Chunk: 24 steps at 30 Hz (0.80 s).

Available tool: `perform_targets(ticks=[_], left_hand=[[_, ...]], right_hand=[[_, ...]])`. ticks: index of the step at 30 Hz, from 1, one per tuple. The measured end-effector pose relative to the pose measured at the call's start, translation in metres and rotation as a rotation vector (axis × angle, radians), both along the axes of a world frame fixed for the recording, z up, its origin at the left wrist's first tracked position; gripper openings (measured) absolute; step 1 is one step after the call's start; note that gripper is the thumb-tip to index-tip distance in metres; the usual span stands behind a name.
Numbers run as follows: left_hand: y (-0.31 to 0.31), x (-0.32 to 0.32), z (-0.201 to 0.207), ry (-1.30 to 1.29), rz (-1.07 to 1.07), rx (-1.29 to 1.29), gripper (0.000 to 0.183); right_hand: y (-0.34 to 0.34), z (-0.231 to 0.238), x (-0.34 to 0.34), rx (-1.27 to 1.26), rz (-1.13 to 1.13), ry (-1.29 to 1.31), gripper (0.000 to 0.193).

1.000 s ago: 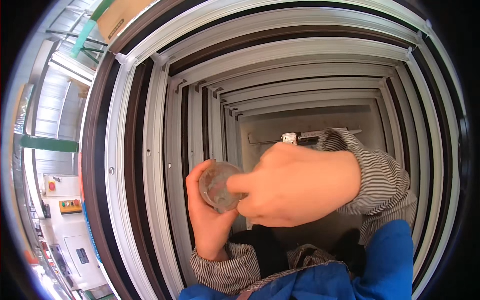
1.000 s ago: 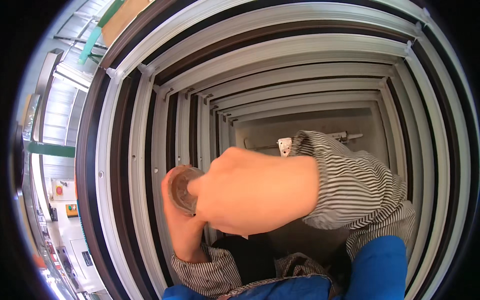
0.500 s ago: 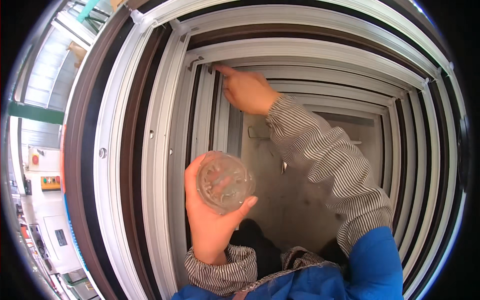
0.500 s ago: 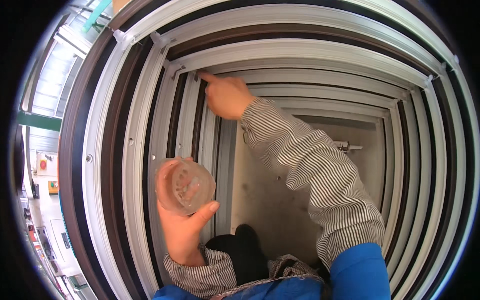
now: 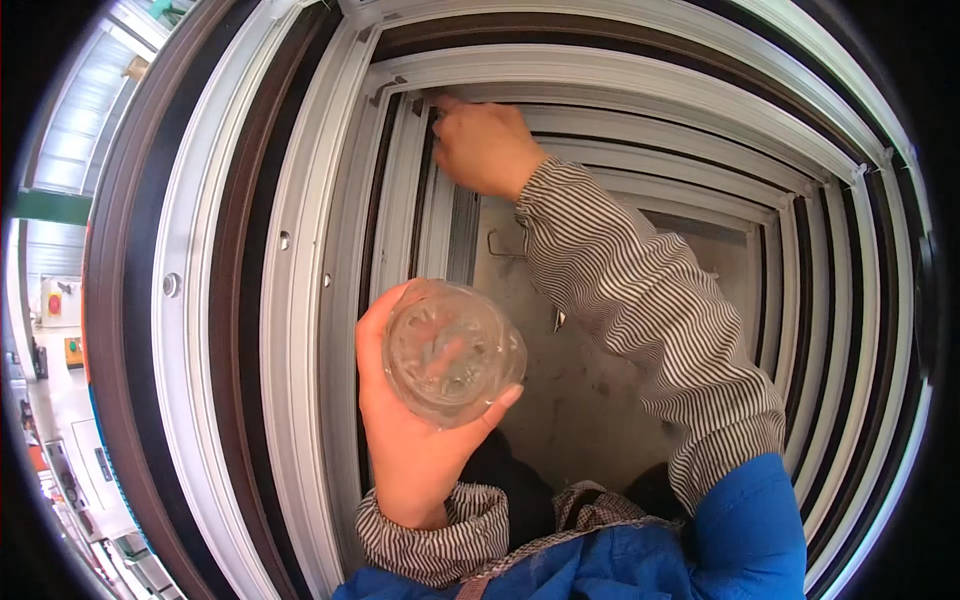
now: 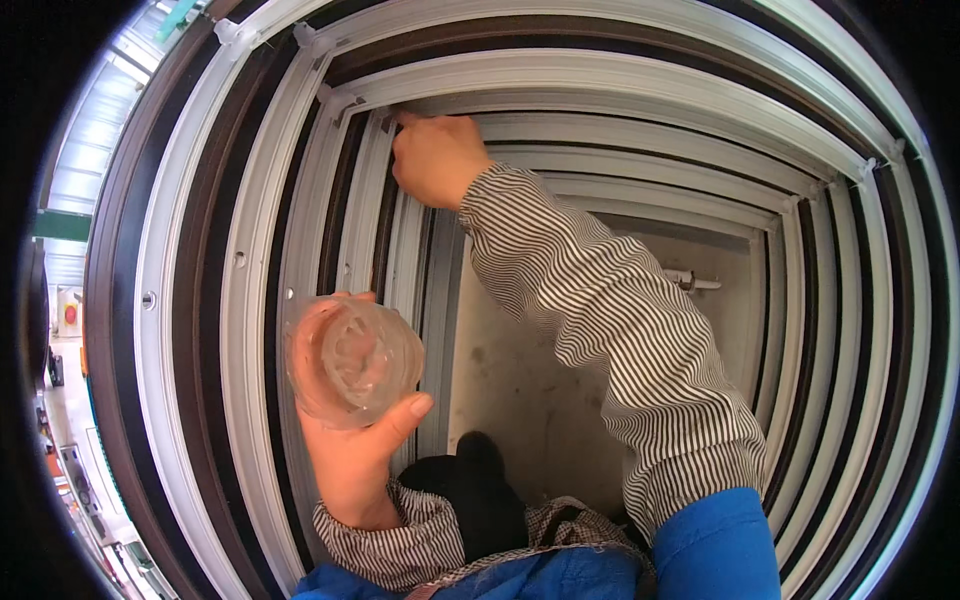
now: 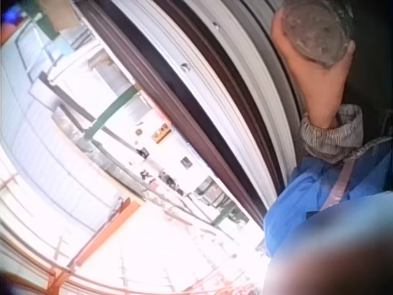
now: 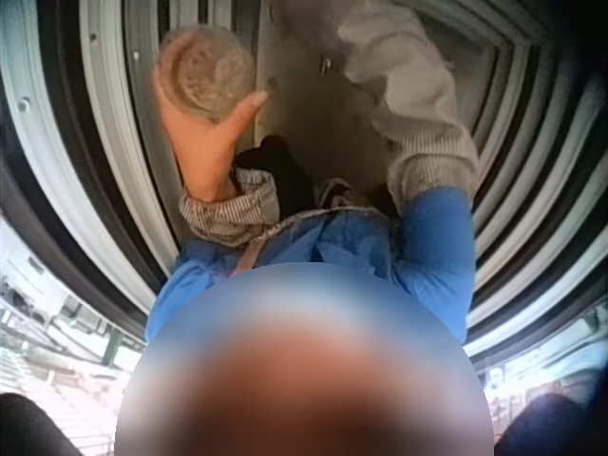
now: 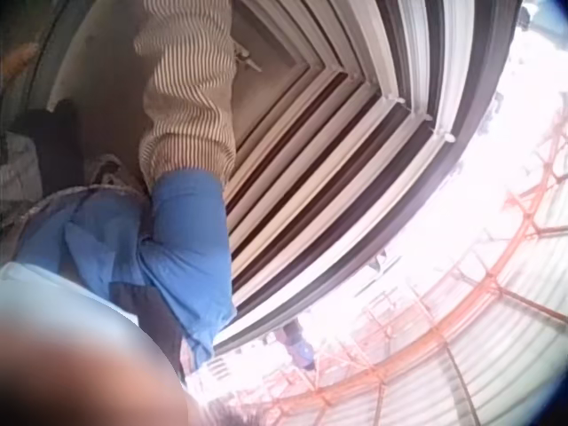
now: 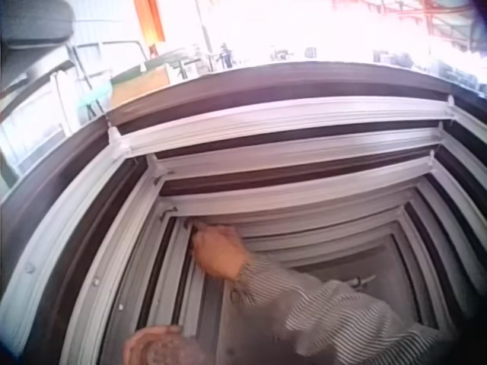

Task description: Applying sealant to the inner corners of stacked metal window frames using a caulking gun and then smoothing it with a finger.

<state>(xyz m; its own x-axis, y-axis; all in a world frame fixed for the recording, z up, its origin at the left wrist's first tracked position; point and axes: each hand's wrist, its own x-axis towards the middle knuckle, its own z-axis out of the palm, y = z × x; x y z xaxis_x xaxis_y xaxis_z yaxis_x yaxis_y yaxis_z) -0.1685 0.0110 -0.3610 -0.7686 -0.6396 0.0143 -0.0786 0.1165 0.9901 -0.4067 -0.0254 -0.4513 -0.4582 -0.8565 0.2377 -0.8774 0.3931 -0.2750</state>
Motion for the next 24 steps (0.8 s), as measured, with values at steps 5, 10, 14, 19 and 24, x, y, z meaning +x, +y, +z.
perform_targets(ticks=[5, 10, 14, 19, 24], left_hand=[[0.003, 0.000, 0.001, 0.030, -0.037, 0.021, 0.085], [0.003, 0.001, 0.000, -0.025, 0.007, -0.002, 0.089], [0.005, 0.001, -0.001, 0.000, 0.017, 0.031, 0.090], [0.008, 0.001, 0.001, 0.015, 0.019, 0.071, 0.089], [0.012, -0.003, -0.002, -0.015, 0.012, 0.038, 0.088]], right_hand=[[-0.005, 0.004, 0.000, -0.017, 0.078, -0.055, 0.027], [0.003, 0.001, 0.001, -0.176, 0.104, -0.017, 0.027], [-0.001, -0.001, 0.000, -0.140, 0.073, -0.059, 0.027], [-0.016, -0.006, -0.009, -0.152, 0.028, -0.035, 0.027], [0.010, -0.019, 0.001, -0.425, 0.079, -0.031, 0.024]])
